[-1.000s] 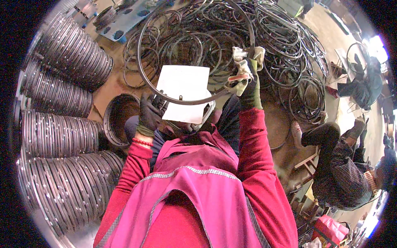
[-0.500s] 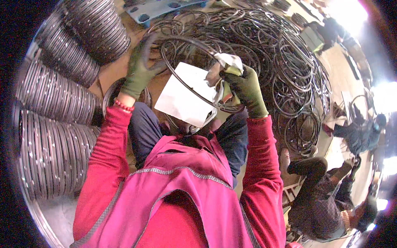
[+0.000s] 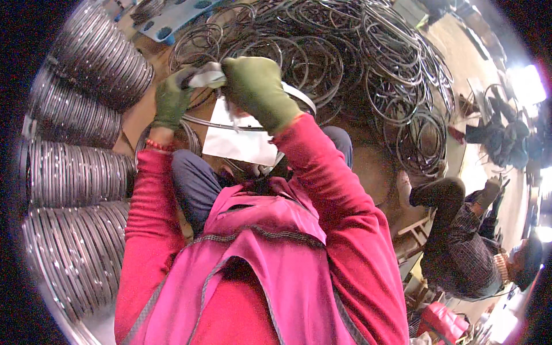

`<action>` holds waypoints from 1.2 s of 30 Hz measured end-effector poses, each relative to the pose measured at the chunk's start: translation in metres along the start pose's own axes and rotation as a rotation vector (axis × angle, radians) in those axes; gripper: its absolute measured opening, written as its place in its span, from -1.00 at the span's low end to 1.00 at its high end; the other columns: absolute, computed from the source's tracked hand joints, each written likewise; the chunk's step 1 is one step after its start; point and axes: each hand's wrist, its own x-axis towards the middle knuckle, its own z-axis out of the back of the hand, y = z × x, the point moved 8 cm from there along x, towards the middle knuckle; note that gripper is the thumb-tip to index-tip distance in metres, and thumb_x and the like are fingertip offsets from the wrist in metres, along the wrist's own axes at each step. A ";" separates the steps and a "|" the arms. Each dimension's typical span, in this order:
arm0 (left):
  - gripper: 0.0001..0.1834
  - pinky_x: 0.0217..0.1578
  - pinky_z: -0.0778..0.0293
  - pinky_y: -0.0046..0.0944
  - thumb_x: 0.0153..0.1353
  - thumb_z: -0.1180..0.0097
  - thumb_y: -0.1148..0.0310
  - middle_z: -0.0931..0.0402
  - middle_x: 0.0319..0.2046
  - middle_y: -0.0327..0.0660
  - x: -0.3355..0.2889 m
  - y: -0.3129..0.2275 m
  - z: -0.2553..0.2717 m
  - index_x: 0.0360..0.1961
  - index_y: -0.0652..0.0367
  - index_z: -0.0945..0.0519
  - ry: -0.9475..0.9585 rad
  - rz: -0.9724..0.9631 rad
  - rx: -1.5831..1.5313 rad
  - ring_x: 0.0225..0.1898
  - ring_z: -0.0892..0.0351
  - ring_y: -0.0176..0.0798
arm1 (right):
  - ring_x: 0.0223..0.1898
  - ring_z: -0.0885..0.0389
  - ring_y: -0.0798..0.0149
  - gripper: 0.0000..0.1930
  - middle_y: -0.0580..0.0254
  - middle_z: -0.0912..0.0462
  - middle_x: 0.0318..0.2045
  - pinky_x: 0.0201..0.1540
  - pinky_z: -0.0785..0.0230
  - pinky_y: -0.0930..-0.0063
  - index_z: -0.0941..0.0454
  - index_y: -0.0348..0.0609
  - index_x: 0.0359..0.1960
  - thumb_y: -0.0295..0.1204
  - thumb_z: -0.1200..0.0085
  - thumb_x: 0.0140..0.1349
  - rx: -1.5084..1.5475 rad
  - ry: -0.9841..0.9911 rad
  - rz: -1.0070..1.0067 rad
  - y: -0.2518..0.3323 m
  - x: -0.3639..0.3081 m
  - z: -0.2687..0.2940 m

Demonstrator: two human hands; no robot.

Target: The recorder is cleaning and polishing large metal rings using a cloth and a wire brush while sitting in a workshop.

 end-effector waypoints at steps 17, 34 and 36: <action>-0.77 -0.35 -0.48 -0.20 0.01 -0.16 0.29 -0.58 -0.37 -0.13 0.006 -0.041 -0.012 -0.26 0.00 -0.62 -0.121 -0.115 0.216 -0.32 -0.58 -0.04 | -0.33 -0.61 0.06 -0.70 0.25 -0.60 -0.37 -0.32 -0.46 0.24 -0.49 0.00 -0.28 -0.27 -0.18 -0.10 0.019 -0.264 0.068 -0.027 -0.019 0.011; -0.72 -0.25 -0.47 -0.32 -0.05 -0.22 0.45 -0.63 -0.34 -0.22 -0.010 0.065 0.027 -0.22 0.09 -0.63 -0.166 0.149 -0.105 -0.31 -0.62 -0.29 | -0.36 -0.50 0.52 -0.75 0.37 -0.59 -0.32 -0.29 -0.39 0.63 -0.52 -0.27 -0.18 -0.56 -0.17 0.08 1.395 -0.253 -0.334 -0.158 -0.079 -0.117; -0.60 -0.18 -0.44 -0.28 -0.05 -0.25 0.36 -0.61 -0.23 -0.19 0.000 0.075 0.024 -0.10 0.10 -0.57 -0.149 0.198 -0.272 -0.23 -0.59 -0.23 | -0.36 -0.47 0.55 -0.70 0.44 -0.55 -0.34 -0.26 -0.34 0.66 -0.50 -0.24 -0.12 -0.57 -0.17 0.07 1.425 -0.327 -0.313 -0.152 -0.079 -0.085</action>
